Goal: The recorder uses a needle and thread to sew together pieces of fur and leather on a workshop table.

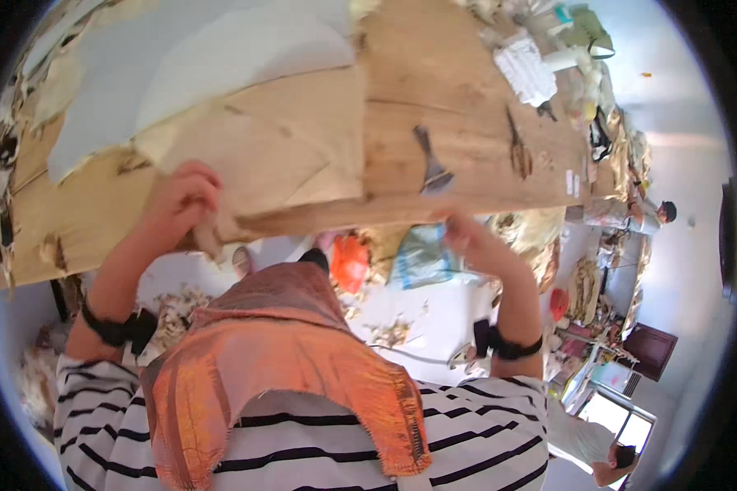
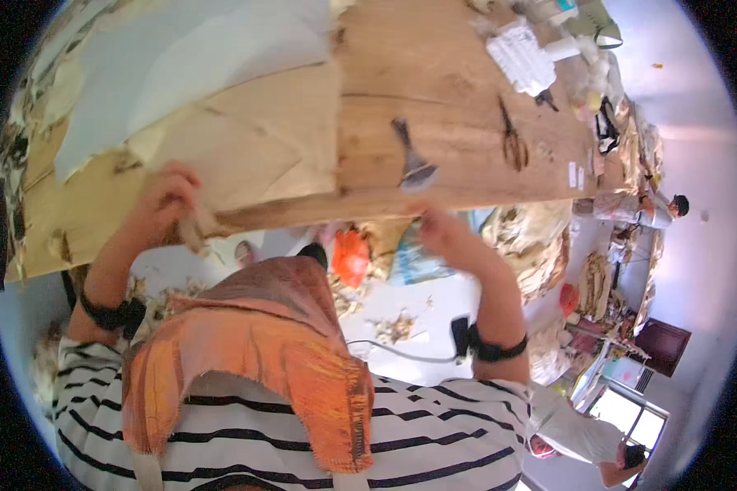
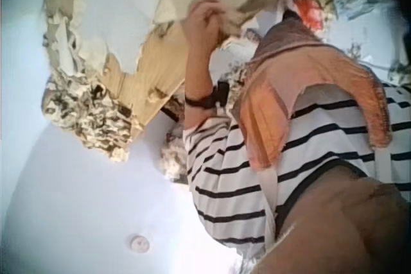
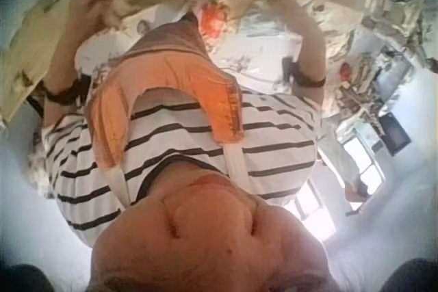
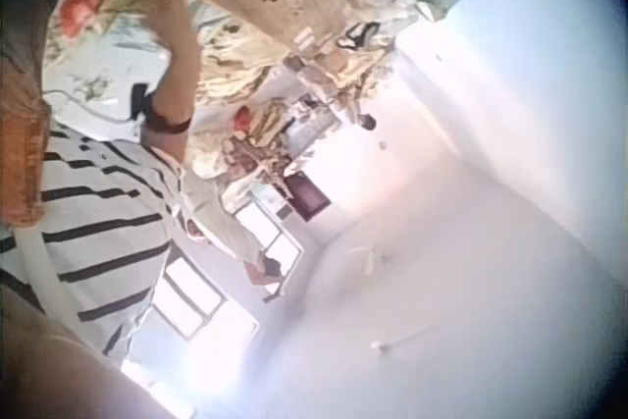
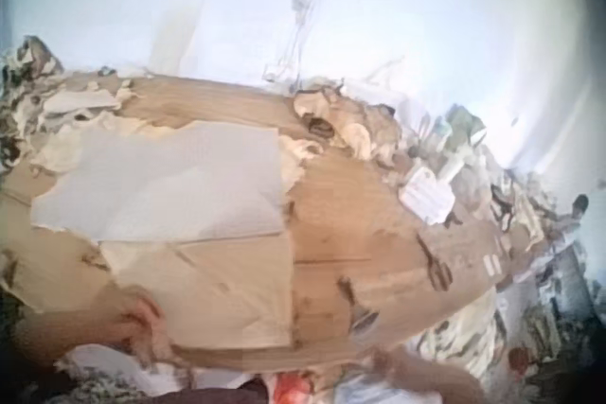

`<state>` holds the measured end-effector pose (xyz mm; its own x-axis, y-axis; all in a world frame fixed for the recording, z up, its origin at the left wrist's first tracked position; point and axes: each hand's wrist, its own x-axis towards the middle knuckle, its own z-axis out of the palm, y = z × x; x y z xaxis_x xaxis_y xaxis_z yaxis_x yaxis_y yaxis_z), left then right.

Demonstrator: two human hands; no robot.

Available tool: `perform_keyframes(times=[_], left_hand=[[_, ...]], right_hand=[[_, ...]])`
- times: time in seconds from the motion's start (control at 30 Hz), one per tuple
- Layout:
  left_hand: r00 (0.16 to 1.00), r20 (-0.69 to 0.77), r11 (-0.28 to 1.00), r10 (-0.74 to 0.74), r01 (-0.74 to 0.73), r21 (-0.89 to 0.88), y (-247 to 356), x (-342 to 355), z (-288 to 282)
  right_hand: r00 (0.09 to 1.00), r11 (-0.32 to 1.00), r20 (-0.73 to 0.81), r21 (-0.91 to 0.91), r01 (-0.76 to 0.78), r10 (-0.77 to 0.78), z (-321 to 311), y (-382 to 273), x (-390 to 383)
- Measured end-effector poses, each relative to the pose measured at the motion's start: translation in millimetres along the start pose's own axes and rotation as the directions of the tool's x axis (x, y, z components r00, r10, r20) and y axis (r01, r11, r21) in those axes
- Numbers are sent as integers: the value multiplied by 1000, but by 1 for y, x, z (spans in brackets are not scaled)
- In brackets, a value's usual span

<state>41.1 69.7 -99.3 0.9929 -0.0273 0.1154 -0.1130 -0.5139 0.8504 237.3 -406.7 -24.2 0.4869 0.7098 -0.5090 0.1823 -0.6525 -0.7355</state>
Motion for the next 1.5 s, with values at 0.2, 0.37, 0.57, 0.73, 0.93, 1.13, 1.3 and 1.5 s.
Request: perform_keyframes(times=[0.2, 0.37, 0.57, 0.73, 0.93, 1.13, 1.3, 1.5], left_hand=[[657, -541, 850, -525, 439, -291, -17, 34, -56], [501, -464, 654, -731, 320, -685, -29, -8, -75], [581, -752, 880, -312, 475, 2, -8, -22, 35], [595, -761, 726, -259, 640, 254, 37, -26, 55], [407, -852, 559, -330, 811, 171, 55, -53, 70], [505, -809, 651, -301, 729, 213, 52, -59, 70], [525, -811, 724, -259, 661, 197, 44, -70, 67], [527, -810, 846, -256, 528, 76, 43, -82, 61]], right_hand=[[592, 725, -795, -486, -489, -133, -240, 113, 72], [746, -22, -603, -773, -634, -281, -329, 129, 172], [823, 15, -514, -850, -526, -242, -414, 202, 159], [756, 223, -299, -953, -205, -582, -313, 33, 226], [560, 397, 77, -627, 670, -825, -25, -168, 263], [543, 214, 293, -695, 686, -787, 184, -183, 244], [557, 169, 311, -743, 648, -770, 188, -174, 243], [667, 658, -214, -531, 534, -714, 40, -138, 216]])
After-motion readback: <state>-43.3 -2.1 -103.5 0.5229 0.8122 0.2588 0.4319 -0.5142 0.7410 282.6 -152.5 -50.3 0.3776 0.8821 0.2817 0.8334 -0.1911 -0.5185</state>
